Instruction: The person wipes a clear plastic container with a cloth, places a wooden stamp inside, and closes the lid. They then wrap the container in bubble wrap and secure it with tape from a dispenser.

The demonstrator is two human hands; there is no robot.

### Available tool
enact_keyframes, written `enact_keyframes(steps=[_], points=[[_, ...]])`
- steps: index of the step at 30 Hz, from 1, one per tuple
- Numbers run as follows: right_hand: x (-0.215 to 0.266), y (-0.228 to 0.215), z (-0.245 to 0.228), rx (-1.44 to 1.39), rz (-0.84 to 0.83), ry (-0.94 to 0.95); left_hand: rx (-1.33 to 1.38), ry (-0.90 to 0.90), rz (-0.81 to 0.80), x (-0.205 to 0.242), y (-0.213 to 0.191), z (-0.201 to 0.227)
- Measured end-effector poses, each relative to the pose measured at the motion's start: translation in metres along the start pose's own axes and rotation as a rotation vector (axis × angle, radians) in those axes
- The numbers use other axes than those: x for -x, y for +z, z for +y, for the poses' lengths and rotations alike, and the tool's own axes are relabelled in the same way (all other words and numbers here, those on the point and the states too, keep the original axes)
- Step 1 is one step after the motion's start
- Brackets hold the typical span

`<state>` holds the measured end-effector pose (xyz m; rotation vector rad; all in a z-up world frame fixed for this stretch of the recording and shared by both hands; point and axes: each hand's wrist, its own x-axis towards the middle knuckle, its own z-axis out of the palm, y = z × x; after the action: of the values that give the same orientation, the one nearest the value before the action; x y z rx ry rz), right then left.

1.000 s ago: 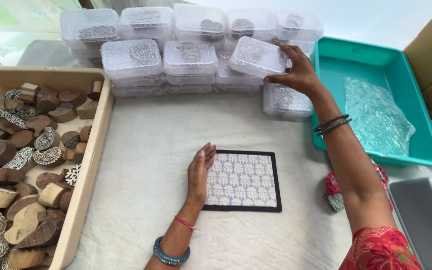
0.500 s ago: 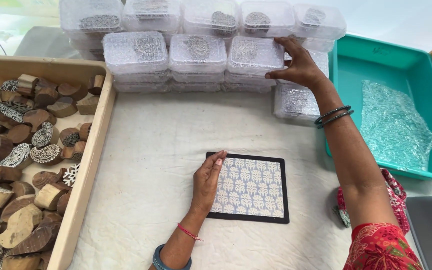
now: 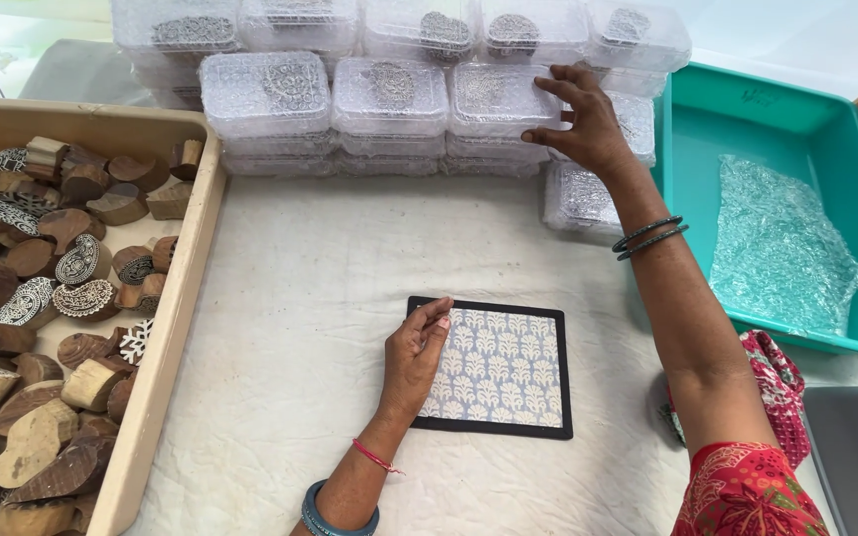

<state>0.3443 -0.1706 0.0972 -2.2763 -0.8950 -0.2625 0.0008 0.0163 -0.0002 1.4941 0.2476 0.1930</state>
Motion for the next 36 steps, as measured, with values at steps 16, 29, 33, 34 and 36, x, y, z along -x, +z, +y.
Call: enact_keyframes(steps=[16, 29, 33, 34, 36], points=[[0.032, 0.005, -0.026, 0.264, 0.196, -0.116, -0.110, 0.061, -0.008, -0.004, 0.000, -0.008], [0.275, -0.081, -0.130, 0.183, -0.346, 0.094, -0.335, 0.111, -0.003, 0.003, 0.001, -0.004], [0.351, -0.121, -0.129, 0.253, -0.207, 0.188, -0.376, 0.239, -0.025, 0.003, 0.001, -0.010], [0.365, -0.132, -0.128, 0.260, -0.195, 0.216, -0.374, 0.240, -0.057, 0.003, -0.002, -0.012], [0.400, -0.151, -0.126, 0.259, 0.042, 0.199, -0.603, 0.384, -0.034, 0.002, -0.004, -0.018]])
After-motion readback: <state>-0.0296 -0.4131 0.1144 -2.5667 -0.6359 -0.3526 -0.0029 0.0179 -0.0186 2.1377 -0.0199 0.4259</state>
